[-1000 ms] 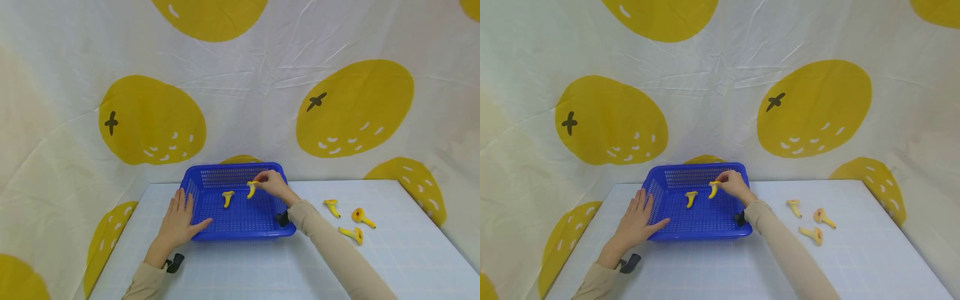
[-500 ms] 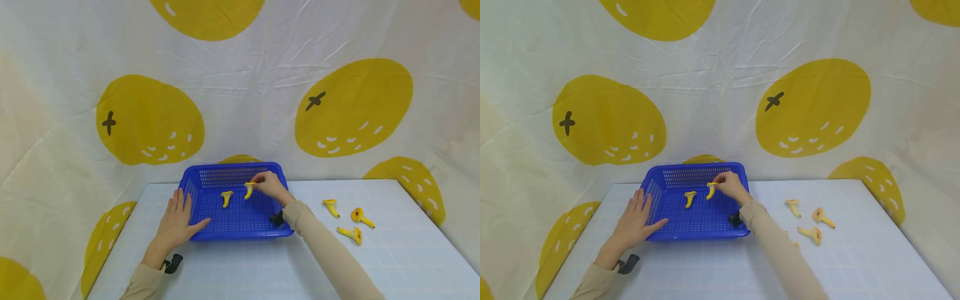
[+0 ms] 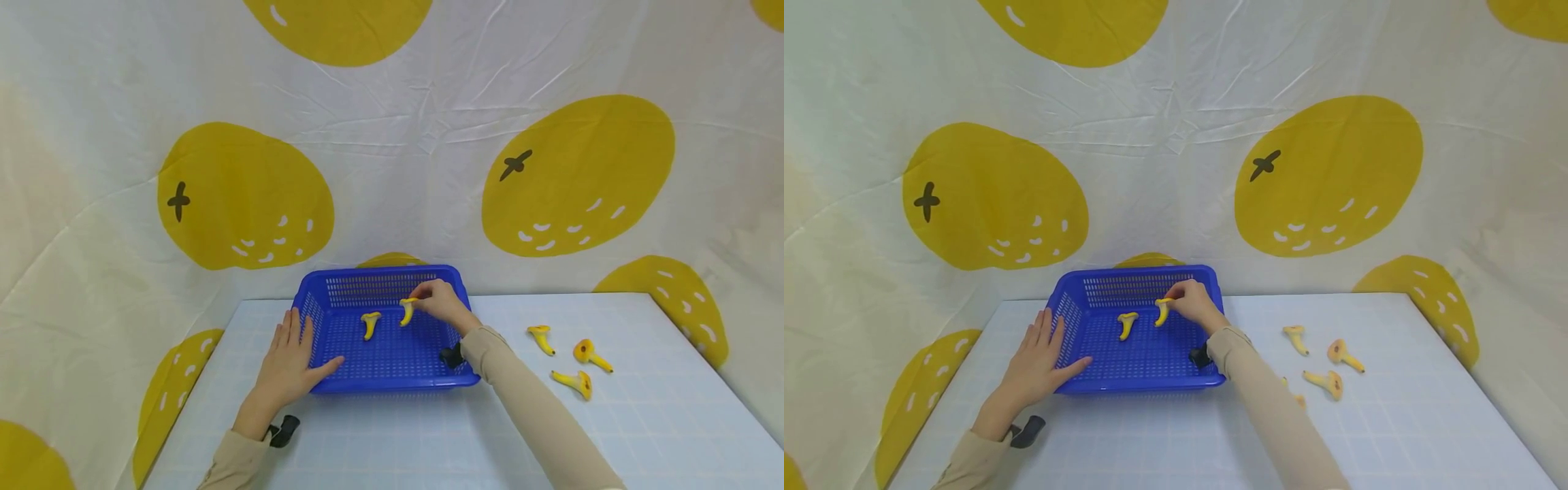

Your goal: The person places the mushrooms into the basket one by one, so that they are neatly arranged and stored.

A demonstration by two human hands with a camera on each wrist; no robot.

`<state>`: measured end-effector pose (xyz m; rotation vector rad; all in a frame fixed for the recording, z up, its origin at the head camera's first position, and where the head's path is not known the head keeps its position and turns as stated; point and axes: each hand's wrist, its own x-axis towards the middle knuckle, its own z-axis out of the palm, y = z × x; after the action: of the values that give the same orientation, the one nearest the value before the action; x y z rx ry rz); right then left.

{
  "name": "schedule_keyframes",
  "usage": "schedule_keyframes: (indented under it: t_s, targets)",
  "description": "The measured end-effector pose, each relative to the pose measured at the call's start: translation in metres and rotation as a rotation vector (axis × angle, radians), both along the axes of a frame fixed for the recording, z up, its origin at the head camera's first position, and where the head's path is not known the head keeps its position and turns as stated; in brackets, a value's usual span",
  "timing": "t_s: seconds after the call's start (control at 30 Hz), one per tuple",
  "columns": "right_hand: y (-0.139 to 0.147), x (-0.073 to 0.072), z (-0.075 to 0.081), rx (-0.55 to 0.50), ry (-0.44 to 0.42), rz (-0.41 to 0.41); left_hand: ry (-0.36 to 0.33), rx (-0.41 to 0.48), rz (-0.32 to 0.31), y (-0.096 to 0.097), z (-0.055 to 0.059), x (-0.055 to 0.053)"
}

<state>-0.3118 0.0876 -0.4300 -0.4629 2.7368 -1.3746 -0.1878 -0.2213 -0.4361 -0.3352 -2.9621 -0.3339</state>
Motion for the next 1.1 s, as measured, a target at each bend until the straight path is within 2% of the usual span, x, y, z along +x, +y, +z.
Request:
schedule_keyframes:
  t_s: [0.23, 0.47, 0.77, 1.1]
  targets:
    - [-0.001, -0.002, -0.002, 0.032, -0.055, 0.003, -0.004, 0.007, -0.007, -0.001, -0.002, -0.001]
    - [-0.005, -0.006, -0.002, 0.061, -0.106, 0.044, -0.01, 0.008, -0.001, -0.002, -0.003, -0.002]
    - [-0.013, -0.006, 0.002, 0.06, -0.111, 0.052, -0.002, 0.008, -0.006, -0.002, -0.002, -0.002]
    - [-0.028, -0.003, 0.002, 0.076, -0.073, 0.044, -0.002, 0.017, -0.013, -0.003, -0.003, -0.002]
